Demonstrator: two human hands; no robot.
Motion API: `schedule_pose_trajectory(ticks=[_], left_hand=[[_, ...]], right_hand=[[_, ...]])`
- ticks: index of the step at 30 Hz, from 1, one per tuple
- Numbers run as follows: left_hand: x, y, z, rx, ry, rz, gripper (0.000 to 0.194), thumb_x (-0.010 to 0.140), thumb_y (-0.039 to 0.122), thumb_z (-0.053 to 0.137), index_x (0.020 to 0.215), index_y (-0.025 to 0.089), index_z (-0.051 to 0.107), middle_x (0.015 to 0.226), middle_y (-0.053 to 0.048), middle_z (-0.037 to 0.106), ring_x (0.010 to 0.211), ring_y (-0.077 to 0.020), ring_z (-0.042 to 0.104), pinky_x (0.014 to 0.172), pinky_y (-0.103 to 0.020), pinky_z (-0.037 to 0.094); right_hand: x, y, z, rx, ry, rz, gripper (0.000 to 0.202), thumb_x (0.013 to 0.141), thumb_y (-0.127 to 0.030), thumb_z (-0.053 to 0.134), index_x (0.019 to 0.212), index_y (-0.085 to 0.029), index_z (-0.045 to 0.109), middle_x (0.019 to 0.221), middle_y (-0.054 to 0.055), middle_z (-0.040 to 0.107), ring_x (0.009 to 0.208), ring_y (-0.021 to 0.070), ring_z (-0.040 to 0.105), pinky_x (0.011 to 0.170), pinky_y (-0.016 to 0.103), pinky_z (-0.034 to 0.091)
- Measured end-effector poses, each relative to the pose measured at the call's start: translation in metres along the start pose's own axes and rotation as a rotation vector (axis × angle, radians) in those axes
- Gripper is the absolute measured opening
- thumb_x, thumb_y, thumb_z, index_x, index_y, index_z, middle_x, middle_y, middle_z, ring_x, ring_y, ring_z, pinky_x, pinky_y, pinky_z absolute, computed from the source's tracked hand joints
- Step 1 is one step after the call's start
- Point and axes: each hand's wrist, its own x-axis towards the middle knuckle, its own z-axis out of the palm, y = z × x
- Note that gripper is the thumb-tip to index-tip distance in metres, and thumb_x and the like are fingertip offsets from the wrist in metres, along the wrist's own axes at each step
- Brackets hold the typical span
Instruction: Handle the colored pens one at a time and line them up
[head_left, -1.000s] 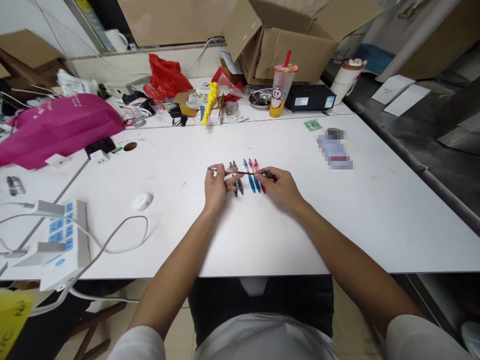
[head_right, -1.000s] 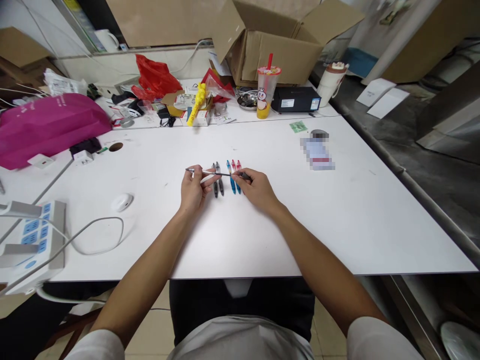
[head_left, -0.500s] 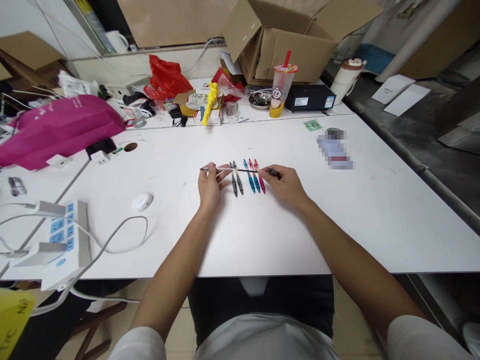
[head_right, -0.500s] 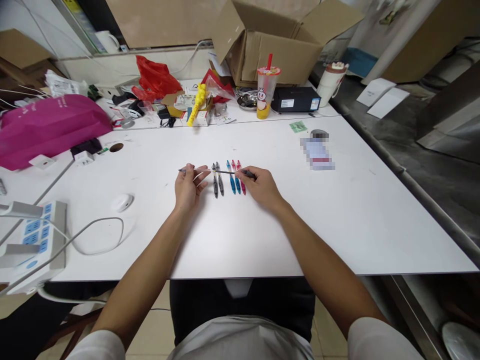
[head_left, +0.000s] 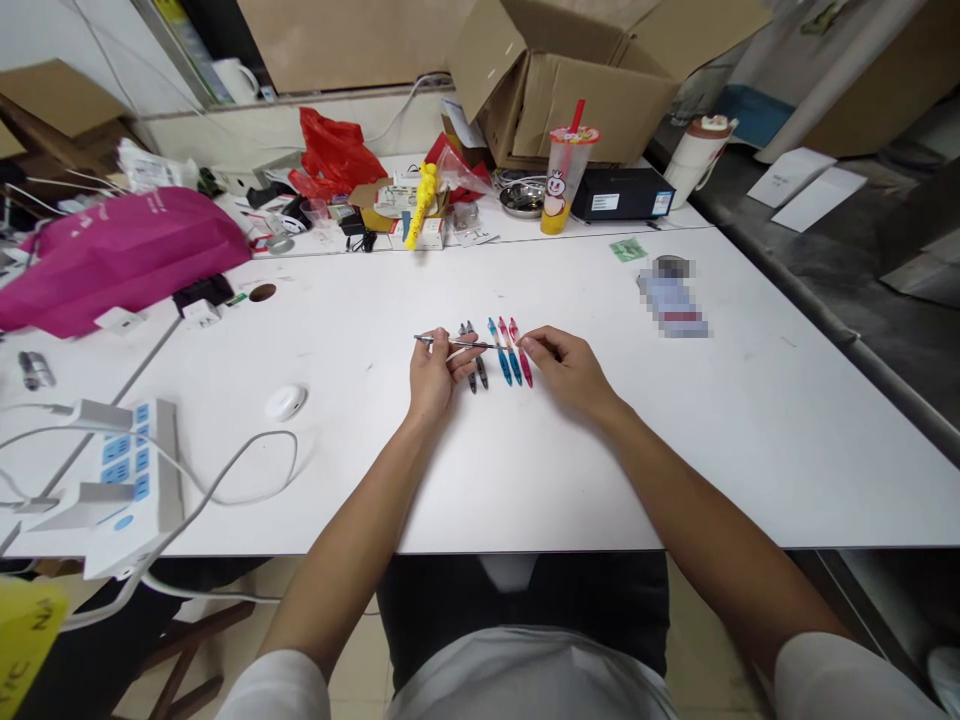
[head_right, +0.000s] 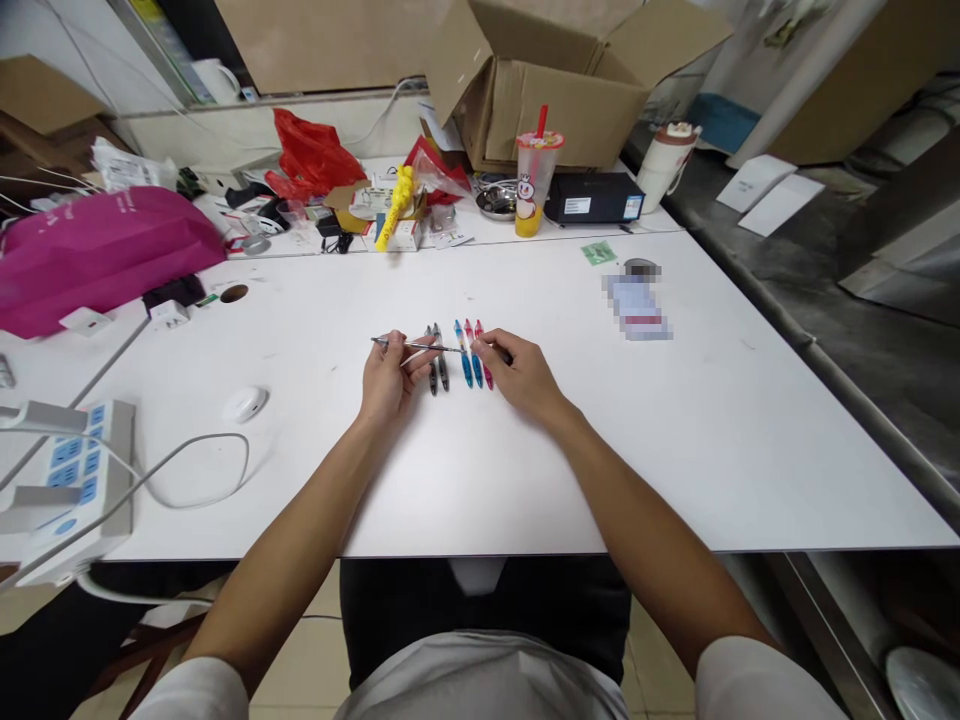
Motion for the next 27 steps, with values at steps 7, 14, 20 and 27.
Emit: schedule_pose_trajectory(ticks=[7,14,20,27], left_hand=[[-0.0009,0.0018,0.0018,0.002,0.021,-0.010,0.023,0.100,0.042,0.060,0.101,0.022,0.048,0.107,-0.010,0.076,0.082,-0.0163,0.078,0.063,-0.020,0.059],[-0.0032,0.0002,0.0031,0.020,-0.005,-0.021,0.021,0.100,0.041,0.060,0.101,0.023,0.049,0.111,-0.010,0.075,0.086,-0.0173,0.078,0.063,-0.021,0.058],[-0.0026,-0.0004,0.0024,0.000,-0.020,-0.023,0.024,0.098,0.041,0.063,0.101,0.023,0.048,0.107,-0.009,0.075,0.083,-0.0175,0.078,0.062,-0.022,0.058],[-0.0039,-0.0068,0.0034,0.027,-0.084,-0.025,0.035,0.090,0.049,0.072,0.102,0.022,0.053,0.102,-0.008,0.077,0.085,-0.0182,0.077,0.063,-0.023,0.059]], right_hand=[[0.0018,0.0118,0.0009,0.000,-0.006,0.021,0.026,0.085,-0.044,0.075,0.100,-0.023,0.080,0.098,0.007,0.078,0.082,0.0213,0.067,0.075,0.039,0.053],[0.0006,0.0071,0.0028,-0.015,-0.012,0.012,0.022,0.086,-0.040,0.074,0.099,-0.024,0.080,0.096,0.007,0.077,0.075,0.0195,0.065,0.070,0.038,0.053],[-0.0006,0.0064,0.0038,-0.008,-0.044,-0.053,0.023,0.089,-0.035,0.069,0.105,-0.022,0.079,0.098,0.007,0.075,0.076,0.0178,0.063,0.069,0.035,0.051],[-0.0022,0.0093,0.0078,0.044,-0.063,-0.047,0.027,0.086,-0.037,0.074,0.109,-0.022,0.074,0.098,0.005,0.073,0.076,0.0168,0.062,0.066,0.032,0.048]])
